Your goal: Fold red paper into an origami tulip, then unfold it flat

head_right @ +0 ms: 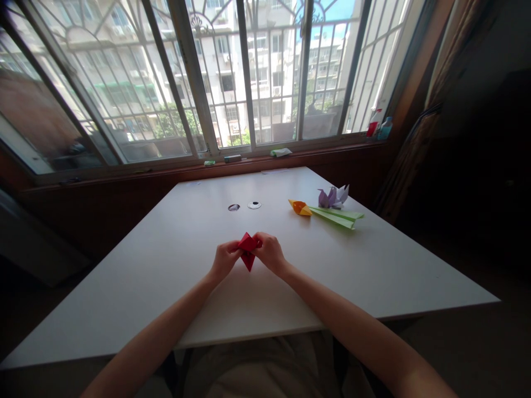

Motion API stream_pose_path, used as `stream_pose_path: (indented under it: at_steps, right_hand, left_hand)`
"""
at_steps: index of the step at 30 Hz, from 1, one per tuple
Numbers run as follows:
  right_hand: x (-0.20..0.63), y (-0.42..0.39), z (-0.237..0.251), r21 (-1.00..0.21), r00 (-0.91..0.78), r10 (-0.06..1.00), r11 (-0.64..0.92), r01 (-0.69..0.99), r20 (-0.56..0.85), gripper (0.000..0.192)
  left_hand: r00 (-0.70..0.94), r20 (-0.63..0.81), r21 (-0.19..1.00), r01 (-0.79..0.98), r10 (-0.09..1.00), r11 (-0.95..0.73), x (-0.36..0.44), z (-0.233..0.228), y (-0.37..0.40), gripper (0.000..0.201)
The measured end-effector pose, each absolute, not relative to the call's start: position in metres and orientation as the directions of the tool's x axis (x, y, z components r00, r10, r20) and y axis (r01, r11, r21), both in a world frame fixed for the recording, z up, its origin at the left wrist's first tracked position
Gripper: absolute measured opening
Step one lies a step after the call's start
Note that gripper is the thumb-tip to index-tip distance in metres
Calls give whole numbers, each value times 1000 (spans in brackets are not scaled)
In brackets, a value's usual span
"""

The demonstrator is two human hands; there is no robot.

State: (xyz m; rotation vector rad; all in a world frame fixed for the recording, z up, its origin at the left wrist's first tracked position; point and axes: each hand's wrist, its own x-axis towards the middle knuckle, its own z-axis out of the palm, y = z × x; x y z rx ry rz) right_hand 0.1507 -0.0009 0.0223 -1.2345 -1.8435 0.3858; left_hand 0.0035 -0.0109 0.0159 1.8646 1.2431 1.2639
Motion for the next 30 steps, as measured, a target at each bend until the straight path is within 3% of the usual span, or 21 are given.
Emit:
stream_pose_path:
  at_steps: [30]
  right_hand:
    - [153,1,23,-670,-145,858,480,566,492,10]
  left_hand:
    - [101,413,841,338,905,-422,3,12,-9,17]
